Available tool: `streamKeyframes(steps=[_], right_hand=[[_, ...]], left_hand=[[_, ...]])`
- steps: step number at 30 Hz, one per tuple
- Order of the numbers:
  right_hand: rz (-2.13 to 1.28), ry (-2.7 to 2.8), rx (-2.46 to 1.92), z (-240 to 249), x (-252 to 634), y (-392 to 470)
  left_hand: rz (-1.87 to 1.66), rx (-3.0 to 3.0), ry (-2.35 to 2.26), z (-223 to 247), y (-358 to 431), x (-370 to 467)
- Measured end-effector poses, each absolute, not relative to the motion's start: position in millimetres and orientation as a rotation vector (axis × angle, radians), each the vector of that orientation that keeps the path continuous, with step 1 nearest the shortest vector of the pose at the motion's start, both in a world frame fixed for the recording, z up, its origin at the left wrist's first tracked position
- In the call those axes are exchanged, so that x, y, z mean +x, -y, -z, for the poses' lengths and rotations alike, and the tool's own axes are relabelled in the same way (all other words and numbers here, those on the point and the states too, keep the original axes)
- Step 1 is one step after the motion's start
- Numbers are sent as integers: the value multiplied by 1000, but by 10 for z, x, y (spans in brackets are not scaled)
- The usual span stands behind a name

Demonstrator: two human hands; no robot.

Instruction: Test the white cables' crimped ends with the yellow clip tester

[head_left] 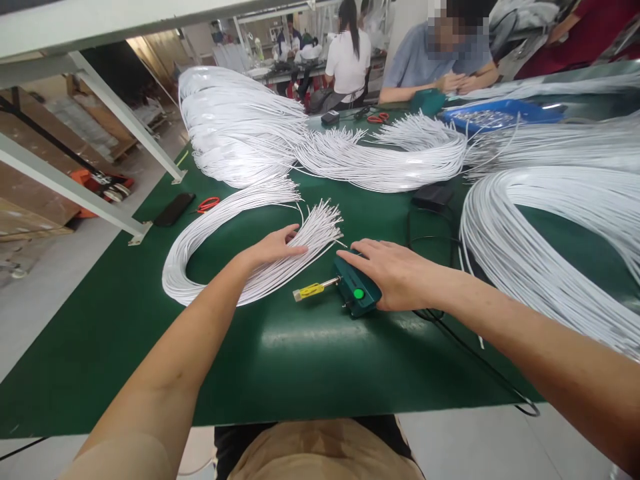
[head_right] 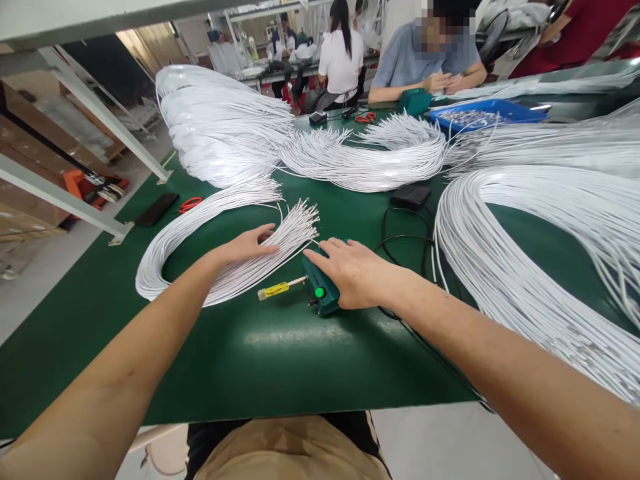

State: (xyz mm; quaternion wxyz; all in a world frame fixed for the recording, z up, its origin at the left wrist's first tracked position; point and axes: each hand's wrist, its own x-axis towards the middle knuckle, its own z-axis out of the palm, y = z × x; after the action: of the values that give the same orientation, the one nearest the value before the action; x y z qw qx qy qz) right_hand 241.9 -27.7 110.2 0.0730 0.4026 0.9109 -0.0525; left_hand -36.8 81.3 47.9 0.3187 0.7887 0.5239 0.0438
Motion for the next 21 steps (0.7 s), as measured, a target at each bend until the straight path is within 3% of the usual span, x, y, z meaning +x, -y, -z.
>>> streamKeyframes(steps=[8,15,21], right_hand=[[203,-2717,1207,-926,2402,102],[139,-2733,1159,-948,2438,-60],[147,-2715,1238,-927,2635,-257]], left_hand=[[-120,1932,-1627,-569,-1042,-1193],[261,1862,-1941,-589,-392,-2052],[179,1886,-1959,-559,90,-2036]])
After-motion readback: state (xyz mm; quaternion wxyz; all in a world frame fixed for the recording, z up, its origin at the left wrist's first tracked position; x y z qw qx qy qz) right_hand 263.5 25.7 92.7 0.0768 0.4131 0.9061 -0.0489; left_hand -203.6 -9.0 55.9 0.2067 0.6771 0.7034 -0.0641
